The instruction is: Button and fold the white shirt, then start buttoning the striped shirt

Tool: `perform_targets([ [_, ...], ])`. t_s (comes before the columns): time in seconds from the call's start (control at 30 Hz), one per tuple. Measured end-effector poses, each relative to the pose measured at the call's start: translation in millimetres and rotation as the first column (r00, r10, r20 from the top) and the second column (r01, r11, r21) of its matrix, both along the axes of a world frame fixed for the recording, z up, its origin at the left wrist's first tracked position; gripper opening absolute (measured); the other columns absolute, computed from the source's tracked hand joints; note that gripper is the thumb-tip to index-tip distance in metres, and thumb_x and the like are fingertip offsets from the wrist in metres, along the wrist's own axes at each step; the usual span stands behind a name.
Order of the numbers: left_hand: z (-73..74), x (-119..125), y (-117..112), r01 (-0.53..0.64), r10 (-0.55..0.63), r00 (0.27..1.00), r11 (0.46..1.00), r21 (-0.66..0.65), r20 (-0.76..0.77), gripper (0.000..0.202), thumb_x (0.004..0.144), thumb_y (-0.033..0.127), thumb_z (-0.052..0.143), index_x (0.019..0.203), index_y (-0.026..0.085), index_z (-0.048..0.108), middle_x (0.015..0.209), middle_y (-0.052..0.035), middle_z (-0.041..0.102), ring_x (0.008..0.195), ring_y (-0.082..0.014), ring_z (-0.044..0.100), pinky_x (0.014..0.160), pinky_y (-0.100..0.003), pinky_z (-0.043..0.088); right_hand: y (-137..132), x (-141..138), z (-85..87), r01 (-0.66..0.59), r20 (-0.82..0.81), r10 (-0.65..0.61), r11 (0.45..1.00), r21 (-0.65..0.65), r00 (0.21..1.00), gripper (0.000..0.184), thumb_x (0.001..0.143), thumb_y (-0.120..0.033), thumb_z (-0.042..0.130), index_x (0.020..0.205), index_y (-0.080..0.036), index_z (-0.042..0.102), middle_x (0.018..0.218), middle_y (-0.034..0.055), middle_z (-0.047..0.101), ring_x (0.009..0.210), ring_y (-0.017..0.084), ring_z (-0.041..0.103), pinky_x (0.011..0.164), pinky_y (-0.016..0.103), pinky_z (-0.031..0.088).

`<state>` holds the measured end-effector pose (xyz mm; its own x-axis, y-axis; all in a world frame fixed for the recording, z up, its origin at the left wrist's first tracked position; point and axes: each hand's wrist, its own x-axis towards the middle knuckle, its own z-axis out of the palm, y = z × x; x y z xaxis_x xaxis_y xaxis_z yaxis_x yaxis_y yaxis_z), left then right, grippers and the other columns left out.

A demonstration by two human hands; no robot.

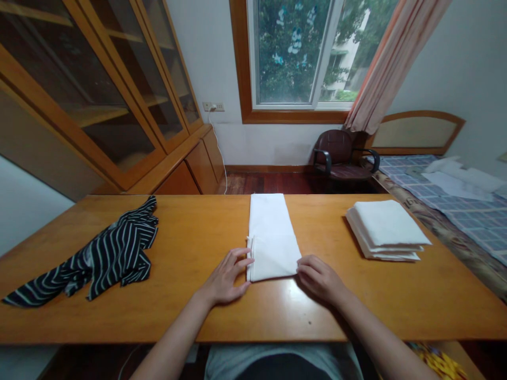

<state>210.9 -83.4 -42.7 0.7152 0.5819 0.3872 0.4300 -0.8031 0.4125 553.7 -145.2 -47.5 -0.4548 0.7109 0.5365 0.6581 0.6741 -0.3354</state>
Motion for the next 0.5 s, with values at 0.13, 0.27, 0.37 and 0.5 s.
perform_targets([
  [0.13,4.0,7.4,3.2,0.119,-0.115,0.992,0.990,0.079,-0.060,0.077,0.080,0.047,0.072,0.146,0.030,0.036,0.151,-0.0127,0.038,0.141,-0.0334,0.035,0.116,-0.058,0.031,4.5,-0.6,7.9,0.021,-0.077,-0.020,1.000,0.019,0.997,0.020,0.089,-0.015,0.058,0.106,-0.023,0.063,0.097,0.0104,0.066,0.088,0.021,0.062,0.076,0.036,0.056],
  [0.27,1.0,15.4,9.2,0.089,-0.074,0.992,0.986,0.143,-0.106,0.073,0.087,0.024,0.062,0.152,0.031,0.028,0.153,-0.0103,0.040,0.144,-0.0292,0.032,0.120,-0.058,0.026,8.0,-1.5,17.2,0.050,-0.145,-0.051,0.999,-0.012,0.988,0.019,0.089,-0.017,0.059,0.106,-0.025,0.063,0.097,0.0096,0.066,0.088,0.021,0.063,0.075,0.037,0.057],
  [0.37,-2.8,19.5,15.9,0.049,-0.035,0.996,0.981,0.189,-0.079,0.071,0.088,0.011,0.055,0.152,0.030,0.030,0.151,-0.0094,0.044,0.144,-0.0264,0.034,0.119,-0.056,0.029,7.9,-3.3,22.9,0.031,-0.159,-0.038,0.999,-0.044,0.987,0.020,0.089,-0.017,0.057,0.106,-0.026,0.063,0.096,0.0096,0.066,0.088,0.022,0.063,0.074,0.038,0.057],
  [0.5,-5.8,21.0,24.7,0.089,-0.085,0.996,0.981,0.172,-0.031,0.060,0.089,0.012,0.053,0.146,0.029,0.042,0.144,-0.0086,0.054,0.140,-0.0240,0.042,0.118,-0.055,0.032,4.1,-2.4,27.1,0.009,-0.163,-0.022,0.997,-0.076,0.986,0.023,0.089,-0.017,0.057,0.109,-0.027,0.063,0.096,0.0089,0.065,0.089,0.022,0.063,0.075,0.038,0.057],
])
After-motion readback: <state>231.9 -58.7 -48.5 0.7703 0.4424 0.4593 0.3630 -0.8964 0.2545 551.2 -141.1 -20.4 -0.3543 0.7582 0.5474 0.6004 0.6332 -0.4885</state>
